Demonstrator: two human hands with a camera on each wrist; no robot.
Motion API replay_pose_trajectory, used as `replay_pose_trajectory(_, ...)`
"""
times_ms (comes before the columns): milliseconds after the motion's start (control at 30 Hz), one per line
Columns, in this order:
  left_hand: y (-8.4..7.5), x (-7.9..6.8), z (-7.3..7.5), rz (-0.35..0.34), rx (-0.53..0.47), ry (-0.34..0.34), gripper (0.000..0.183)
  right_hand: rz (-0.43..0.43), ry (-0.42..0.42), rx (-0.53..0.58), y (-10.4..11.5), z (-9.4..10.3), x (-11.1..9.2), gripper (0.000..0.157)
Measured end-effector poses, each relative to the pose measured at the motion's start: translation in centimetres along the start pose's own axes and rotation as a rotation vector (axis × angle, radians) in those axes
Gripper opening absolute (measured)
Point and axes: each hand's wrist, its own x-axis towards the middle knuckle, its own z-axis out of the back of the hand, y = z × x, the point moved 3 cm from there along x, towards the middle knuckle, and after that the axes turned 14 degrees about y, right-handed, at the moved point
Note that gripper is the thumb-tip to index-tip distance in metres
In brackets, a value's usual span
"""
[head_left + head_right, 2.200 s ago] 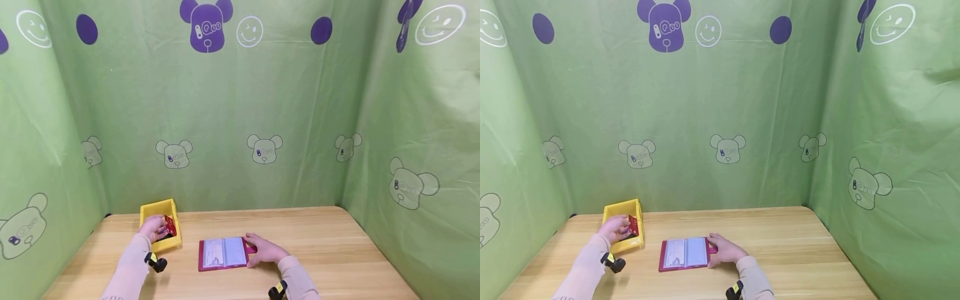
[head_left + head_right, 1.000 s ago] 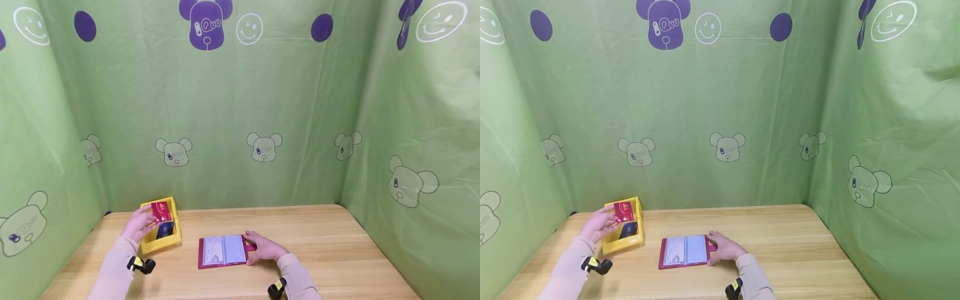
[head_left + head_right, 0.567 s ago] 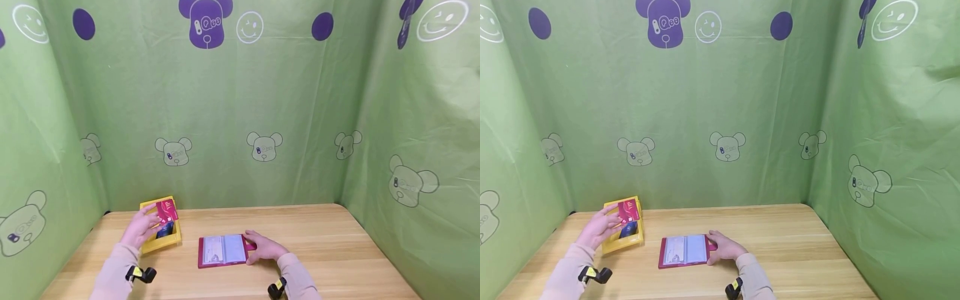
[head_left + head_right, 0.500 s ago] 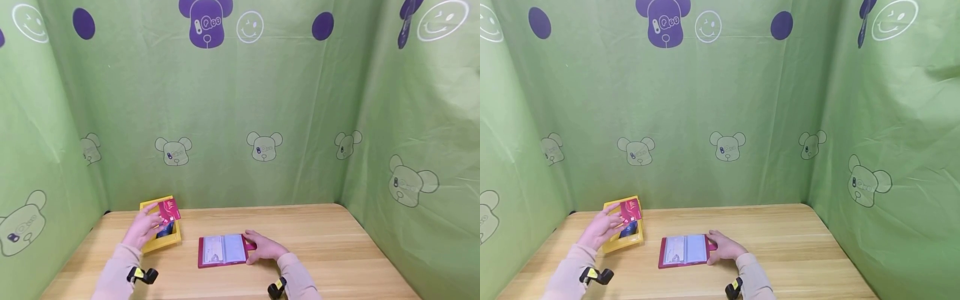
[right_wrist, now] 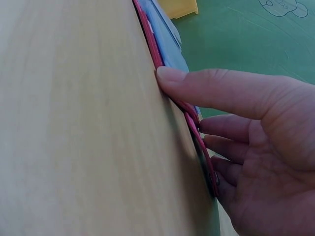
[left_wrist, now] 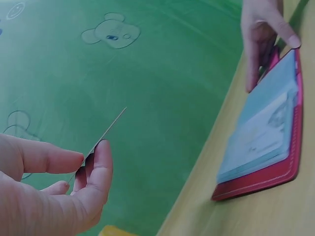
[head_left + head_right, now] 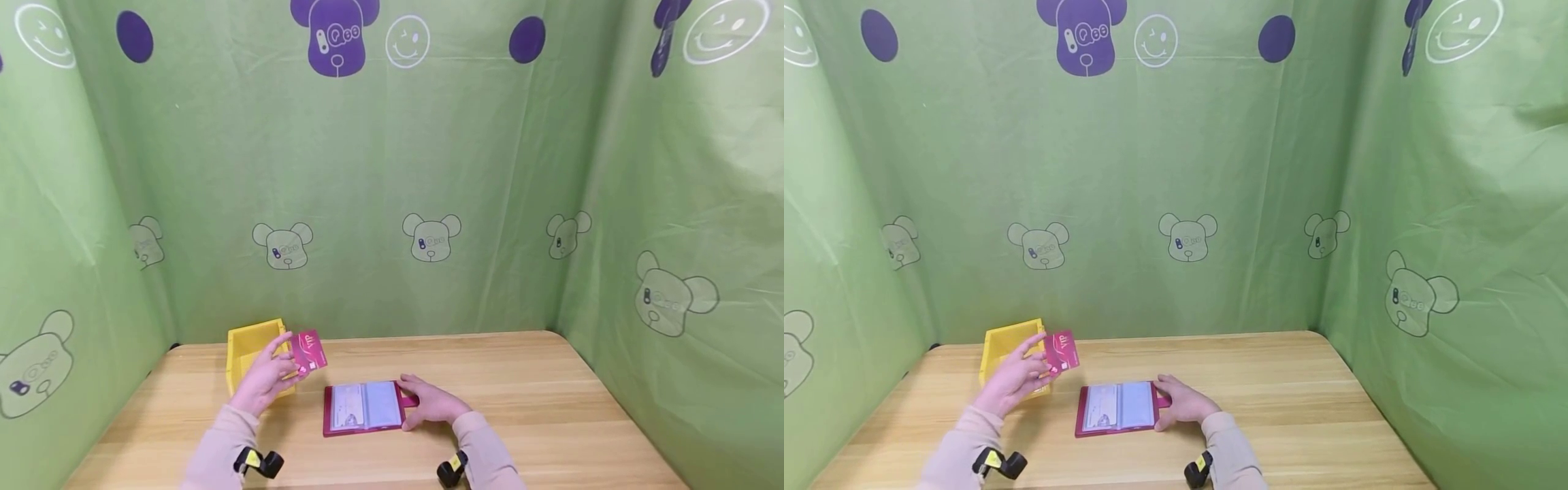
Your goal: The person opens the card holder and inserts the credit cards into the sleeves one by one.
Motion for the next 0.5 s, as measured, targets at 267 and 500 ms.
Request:
replay_pose_trajectory(267,2.6,1.1,-2.0,0.029,0.045,-0.002,0.076,0.016,0.0,-0.004,0.0,0.0,0.0,0.093)
replay_pose_trajectory(500,5.0,1.6,-3.4,0.068,0.043,0.06,0.072,0.02,0.0,0.002,0.0,-0.1,0.0,0.093)
